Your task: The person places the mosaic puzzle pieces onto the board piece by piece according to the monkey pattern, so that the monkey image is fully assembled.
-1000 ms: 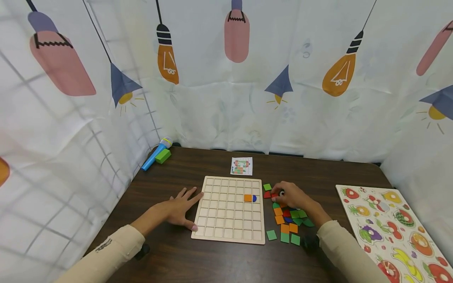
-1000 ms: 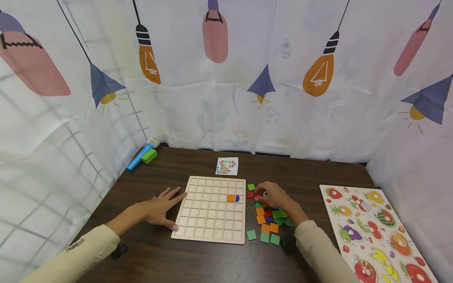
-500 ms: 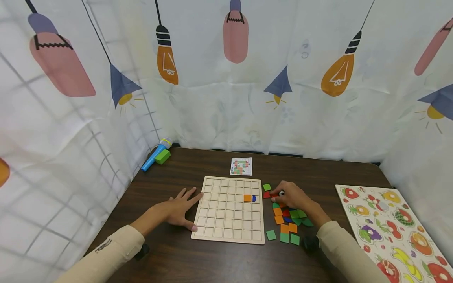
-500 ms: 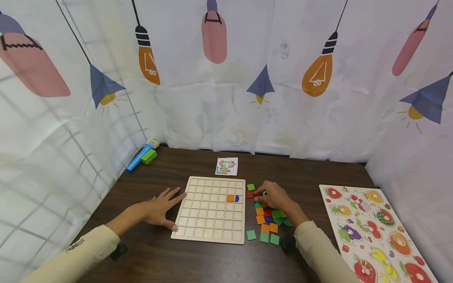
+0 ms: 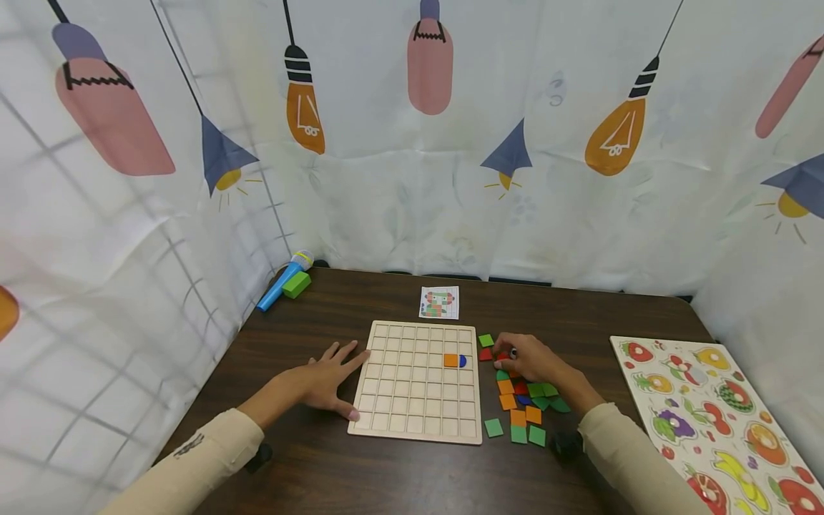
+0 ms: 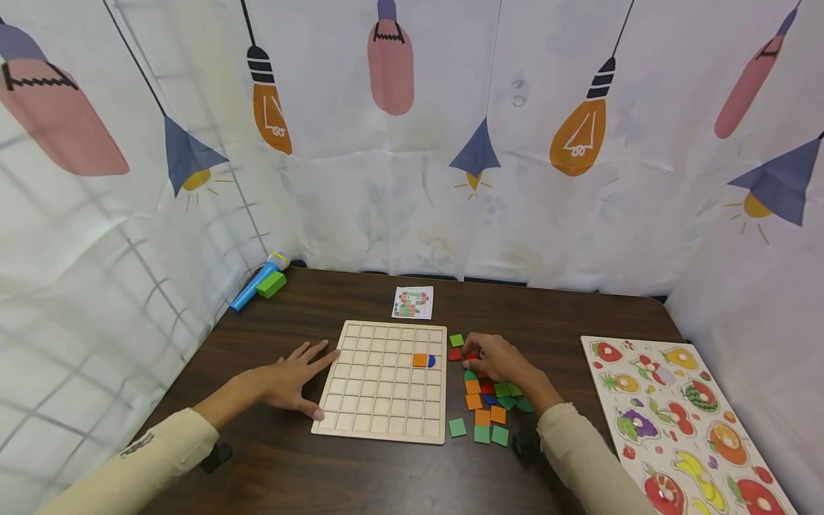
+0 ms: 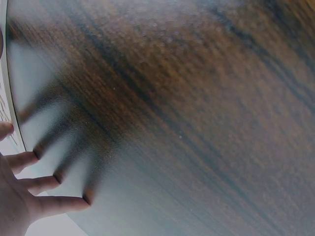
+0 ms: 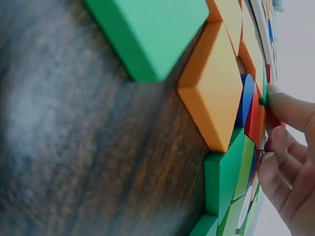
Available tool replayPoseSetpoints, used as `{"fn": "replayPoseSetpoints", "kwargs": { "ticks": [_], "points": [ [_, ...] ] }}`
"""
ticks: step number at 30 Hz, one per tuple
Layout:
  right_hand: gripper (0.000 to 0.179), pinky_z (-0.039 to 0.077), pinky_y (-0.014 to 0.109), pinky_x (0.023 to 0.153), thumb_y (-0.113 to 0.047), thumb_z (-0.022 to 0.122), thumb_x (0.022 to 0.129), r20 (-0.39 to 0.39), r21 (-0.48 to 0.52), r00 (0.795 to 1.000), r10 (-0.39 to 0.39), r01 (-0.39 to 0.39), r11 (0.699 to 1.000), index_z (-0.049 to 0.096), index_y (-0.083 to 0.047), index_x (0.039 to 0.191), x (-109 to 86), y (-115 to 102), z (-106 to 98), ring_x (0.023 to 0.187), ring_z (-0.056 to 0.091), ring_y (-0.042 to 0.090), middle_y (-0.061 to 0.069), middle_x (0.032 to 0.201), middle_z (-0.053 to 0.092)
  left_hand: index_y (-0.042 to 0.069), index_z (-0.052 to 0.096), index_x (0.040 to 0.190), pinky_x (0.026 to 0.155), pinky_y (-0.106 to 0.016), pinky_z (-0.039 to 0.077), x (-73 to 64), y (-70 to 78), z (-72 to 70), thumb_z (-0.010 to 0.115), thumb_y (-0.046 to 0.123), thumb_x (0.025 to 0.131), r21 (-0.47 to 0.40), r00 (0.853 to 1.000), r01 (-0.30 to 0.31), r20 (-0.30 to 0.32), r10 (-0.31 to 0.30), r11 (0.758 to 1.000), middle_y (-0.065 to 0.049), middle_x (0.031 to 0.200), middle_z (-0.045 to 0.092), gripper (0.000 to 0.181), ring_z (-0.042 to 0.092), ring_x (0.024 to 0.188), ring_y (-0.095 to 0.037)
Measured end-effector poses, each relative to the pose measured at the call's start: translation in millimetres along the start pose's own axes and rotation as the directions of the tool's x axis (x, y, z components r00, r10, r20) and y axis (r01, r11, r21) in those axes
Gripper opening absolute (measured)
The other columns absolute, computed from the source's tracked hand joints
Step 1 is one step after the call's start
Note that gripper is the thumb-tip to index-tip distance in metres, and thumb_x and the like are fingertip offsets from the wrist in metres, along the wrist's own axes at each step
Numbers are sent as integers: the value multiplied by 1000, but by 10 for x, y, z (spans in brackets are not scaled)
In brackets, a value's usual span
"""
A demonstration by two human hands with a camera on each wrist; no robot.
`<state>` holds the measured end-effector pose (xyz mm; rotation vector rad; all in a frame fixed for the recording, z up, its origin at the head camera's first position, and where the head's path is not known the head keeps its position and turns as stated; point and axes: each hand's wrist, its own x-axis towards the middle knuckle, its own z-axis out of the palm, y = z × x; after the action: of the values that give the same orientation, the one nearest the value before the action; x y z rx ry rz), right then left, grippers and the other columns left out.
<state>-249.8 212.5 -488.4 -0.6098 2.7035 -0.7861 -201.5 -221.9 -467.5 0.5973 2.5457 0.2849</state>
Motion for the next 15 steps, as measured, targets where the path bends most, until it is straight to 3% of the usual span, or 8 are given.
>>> {"fn": "replayPoseSetpoints", "kwargs": {
  "ticks": [4, 15],
  "points": [
    [16, 52, 37, 81, -24, 70, 96, 5, 1, 1000, -31, 31, 1000, 69, -15, 109, -9, 9, -8, 87, 55, 16, -2, 99, 66, 21, 13, 163, 103, -81, 24, 4, 1, 1, 74, 71, 75, 4, 1000, -4, -2, 4, 1000, -18, 169, 4, 118, 8, 150, -55],
    [12, 49, 26, 71, -29, 67, 97, -60, 97, 995, -74, 80, 992, 62, -18, 98, -11, -36, -33, 79, 56, 13, -4, 92, 64, 20, 13, 163, 103, -81, 24, 7, -14, 13, 74, 71, 74, 4, 1000, -5, -3, 5, 1000, -18, 168, 4, 119, 8, 150, -55]
  ]
}}
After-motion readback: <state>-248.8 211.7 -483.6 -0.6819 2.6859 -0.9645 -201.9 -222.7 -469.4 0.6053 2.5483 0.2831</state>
